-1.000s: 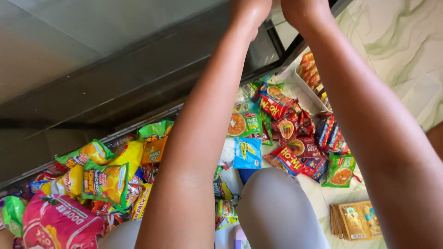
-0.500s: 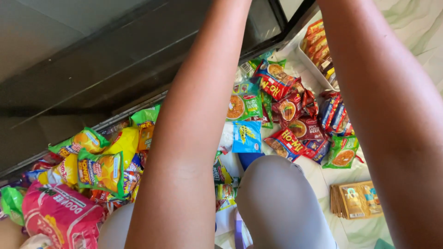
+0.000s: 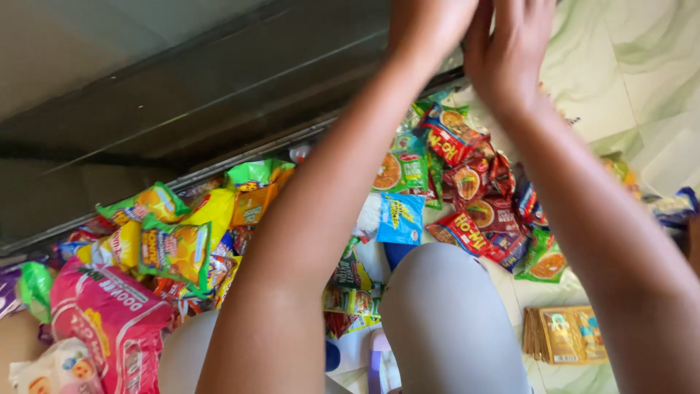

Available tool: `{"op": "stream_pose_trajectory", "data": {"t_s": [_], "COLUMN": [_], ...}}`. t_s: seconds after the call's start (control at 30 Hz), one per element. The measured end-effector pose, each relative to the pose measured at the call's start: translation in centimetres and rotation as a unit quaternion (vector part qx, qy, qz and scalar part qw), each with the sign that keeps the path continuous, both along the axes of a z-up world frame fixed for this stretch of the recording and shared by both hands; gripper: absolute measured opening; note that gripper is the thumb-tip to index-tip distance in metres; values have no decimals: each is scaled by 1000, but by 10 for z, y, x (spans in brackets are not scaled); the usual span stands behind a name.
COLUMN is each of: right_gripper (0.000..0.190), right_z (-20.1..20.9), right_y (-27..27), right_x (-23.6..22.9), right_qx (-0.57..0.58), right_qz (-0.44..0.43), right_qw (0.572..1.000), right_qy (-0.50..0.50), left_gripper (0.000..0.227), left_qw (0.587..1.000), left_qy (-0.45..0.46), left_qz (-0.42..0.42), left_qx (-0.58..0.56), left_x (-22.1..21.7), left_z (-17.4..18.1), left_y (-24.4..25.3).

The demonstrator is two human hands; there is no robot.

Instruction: Picking up various snack packets from a pile on the floor and placing them onto the shelves of a glass display case.

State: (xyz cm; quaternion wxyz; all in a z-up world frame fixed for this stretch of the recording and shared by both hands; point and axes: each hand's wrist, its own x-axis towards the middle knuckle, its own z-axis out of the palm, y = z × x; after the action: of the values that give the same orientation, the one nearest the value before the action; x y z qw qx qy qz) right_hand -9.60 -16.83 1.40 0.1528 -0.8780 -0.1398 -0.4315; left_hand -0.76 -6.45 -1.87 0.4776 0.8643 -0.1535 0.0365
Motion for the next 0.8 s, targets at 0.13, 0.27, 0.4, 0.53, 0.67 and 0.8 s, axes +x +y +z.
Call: {"op": "stream_pose_trajectory", "data": {"t_s": [0.13,0.27,0.4,0.53,0.67,0.8], "right_gripper": [44,51,86,95,72,60], "right_z": [-57,-164,-178,-238,-204,-84], "right_y": [50,76,126,137,125,129], "right_x": [-61,-126,-167,-191,-158,-91], "right_qx": [51,24,-97,-165,-33,205], "right_qz": [84,164,208,120,196,177], "right_qw": [985,926,862,905,892,726], "right_qy": [141,340,452,373,405,632], "left_gripper": [20,21,61,91,88,66], "left_qw": [977,991,953,940,972,988], "left_qy": [-184,-110,31,-12,72,120], "left_qz": [-48,-56,-117,-112,-49,95], "left_qx": [-99,42,279,322,219,23], "left_x": [-91,-159,-220,-249,-252,-233], "left_z": [20,-86,-134,-176,-153,-93], "left_y": [95,168,217,234,256,277]}}
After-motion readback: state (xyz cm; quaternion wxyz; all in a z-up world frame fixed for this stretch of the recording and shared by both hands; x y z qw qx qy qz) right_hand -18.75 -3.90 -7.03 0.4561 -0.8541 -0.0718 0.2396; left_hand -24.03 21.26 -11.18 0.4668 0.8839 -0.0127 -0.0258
